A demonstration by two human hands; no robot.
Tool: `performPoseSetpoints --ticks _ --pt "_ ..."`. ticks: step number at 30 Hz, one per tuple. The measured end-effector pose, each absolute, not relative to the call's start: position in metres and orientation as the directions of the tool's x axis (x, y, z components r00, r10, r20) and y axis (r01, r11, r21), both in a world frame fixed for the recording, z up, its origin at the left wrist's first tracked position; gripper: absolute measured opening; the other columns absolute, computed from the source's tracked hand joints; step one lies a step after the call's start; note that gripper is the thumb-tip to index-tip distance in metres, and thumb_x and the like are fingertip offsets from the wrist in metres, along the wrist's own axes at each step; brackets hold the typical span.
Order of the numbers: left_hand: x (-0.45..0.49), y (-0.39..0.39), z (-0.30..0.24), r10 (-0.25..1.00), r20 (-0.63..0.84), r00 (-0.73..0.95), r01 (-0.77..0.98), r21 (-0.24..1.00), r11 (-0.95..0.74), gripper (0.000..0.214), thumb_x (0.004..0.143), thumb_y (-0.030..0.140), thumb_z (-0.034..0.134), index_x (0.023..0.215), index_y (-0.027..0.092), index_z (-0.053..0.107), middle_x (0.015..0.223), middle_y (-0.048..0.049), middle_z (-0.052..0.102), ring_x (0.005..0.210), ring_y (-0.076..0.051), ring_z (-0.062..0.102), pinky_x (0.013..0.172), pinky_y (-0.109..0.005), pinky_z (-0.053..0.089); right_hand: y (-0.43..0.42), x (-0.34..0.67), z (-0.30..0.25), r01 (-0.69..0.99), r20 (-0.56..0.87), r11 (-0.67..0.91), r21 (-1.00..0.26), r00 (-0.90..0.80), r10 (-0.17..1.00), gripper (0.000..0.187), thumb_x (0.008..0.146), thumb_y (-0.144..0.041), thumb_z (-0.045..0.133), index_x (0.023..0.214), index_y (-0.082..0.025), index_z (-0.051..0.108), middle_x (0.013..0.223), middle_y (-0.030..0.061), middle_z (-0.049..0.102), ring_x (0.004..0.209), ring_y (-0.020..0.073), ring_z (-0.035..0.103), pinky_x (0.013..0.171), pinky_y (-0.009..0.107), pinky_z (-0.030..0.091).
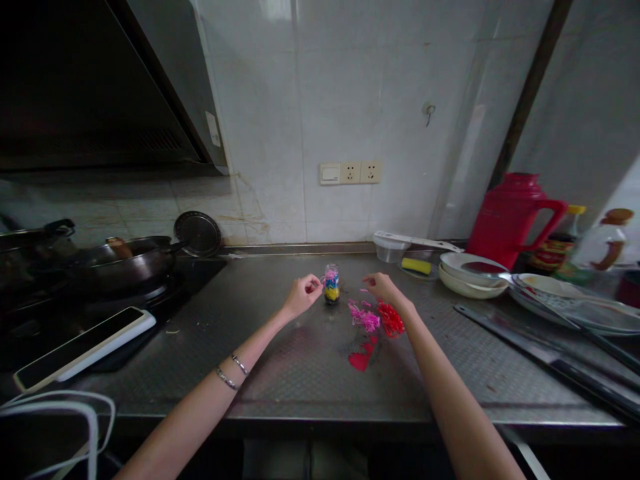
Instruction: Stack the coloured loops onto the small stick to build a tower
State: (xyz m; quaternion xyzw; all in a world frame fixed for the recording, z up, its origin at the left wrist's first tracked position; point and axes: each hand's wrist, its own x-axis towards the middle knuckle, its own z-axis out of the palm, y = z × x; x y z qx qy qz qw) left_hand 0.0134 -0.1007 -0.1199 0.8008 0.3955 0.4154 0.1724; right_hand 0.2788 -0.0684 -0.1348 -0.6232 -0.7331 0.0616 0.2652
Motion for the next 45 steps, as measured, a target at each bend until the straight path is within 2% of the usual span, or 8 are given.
performPoseSetpoints --ticks 7,12,18,22,25,33,39,45 --pt "0.046 -0.122 -0.139 0.671 0.433 0.601 0.473 0.484 -0.736 0.024 0.076 0.033 0.05 0.082 0.014 0.064 0.067 -0.0031 0.061 0.058 -0.011 0.051 0.055 -0.021 0.037 -0.11 0.28 -0.136 0.825 0.236 0.276 -0.494 -0.178 0.955 0.029 0.065 -0.018 0.048 0.083 -0.015 0.071 0.072 0.0048 0.069 0.064 0.0167 0.058 0.061 0.024 0.042" --pt "0.061 -0.118 -0.151 0.651 0.381 0.657 0.524 0.39 -0.757 0.028 0.074 0.037 0.053 0.09 0.017 0.064 0.082 -0.0066 0.062 0.07 -0.016 0.056 0.064 -0.025 0.041 -0.121 0.283 -0.137 0.775 0.208 0.285 -0.564 -0.201 0.957 0.029 0.066 -0.023 0.05 0.084 -0.015 0.071 0.075 0.0034 0.069 0.069 0.0177 0.059 0.062 0.024 0.042" --pt "0.076 -0.112 -0.151 0.679 0.291 0.674 0.597 0.328 -0.732 0.037 0.075 0.039 0.051 0.105 0.017 0.057 0.099 -0.0118 0.057 0.087 -0.023 0.056 0.074 -0.03 0.044 -0.134 0.282 -0.129 0.679 0.122 0.303 -0.668 -0.302 0.945 0.036 0.063 -0.023 0.053 0.095 -0.014 0.067 0.083 0.0046 0.068 0.071 0.0171 0.059 0.064 0.024 0.044" --pt "0.083 -0.114 -0.147 0.692 0.206 0.691 0.639 0.273 -0.719 0.032 0.077 0.036 0.048 0.1 0.015 0.057 0.099 -0.0139 0.055 0.084 -0.023 0.058 0.071 -0.031 0.045 -0.137 0.28 -0.128 0.697 0.028 0.272 -0.663 -0.34 0.94 0.039 0.062 -0.024 0.056 0.098 -0.015 0.066 0.081 0.0033 0.068 0.069 0.0163 0.058 0.061 0.023 0.044" --pt "0.087 -0.114 -0.144 0.698 0.187 0.691 0.663 0.22 -0.715 0.026 0.078 0.029 0.046 0.096 0.015 0.058 0.098 -0.014 0.055 0.083 -0.022 0.058 0.07 -0.03 0.046 -0.137 0.279 -0.131 0.715 -0.007 0.279 -0.641 -0.369 0.93 0.035 0.06 -0.022 0.055 0.093 -0.017 0.067 0.075 0.001 0.067 0.065 0.0149 0.056 0.058 0.021 0.042" --pt "0.091 -0.113 -0.14 0.671 0.145 0.727 0.673 0.047 -0.738 0.021 0.082 0.02 0.04 0.093 0.013 0.057 0.096 -0.0115 0.057 0.086 -0.019 0.059 0.07 -0.027 0.047 -0.132 0.278 -0.136 0.787 -0.006 0.301 -0.539 -0.36 0.933 0.026 0.061 -0.022 0.052 0.079 -0.014 0.068 0.065 0.0012 0.064 0.06 0.0128 0.052 0.052 0.019 0.037" --pt "0.092 -0.115 -0.14 0.62 0.168 0.767 0.638 -0.088 -0.765 0.025 0.084 0.013 0.033 0.095 0.01 0.055 0.095 -0.0138 0.056 0.084 -0.021 0.059 0.07 -0.03 0.046 -0.126 0.278 -0.141 0.776 0.001 0.321 -0.544 -0.382 0.924 0.021 0.061 -0.021 0.051 0.073 -0.014 0.068 0.062 0.0015 0.063 0.058 0.0128 0.052 0.054 0.02 0.037" --pt "0.083 -0.113 -0.136 0.596 0.175 0.783 0.614 -0.072 -0.786 0.024 0.085 0.019 0.033 0.095 0.012 0.054 0.095 -0.0115 0.056 0.083 -0.019 0.058 0.066 -0.028 0.044 -0.129 0.275 -0.138 0.737 0.022 0.332 -0.588 -0.396 0.918 0.019 0.062 -0.023 0.052 0.07 -0.013 0.066 0.06 0.0001 0.061 0.058 0.012 0.05 0.054 0.02 0.037"
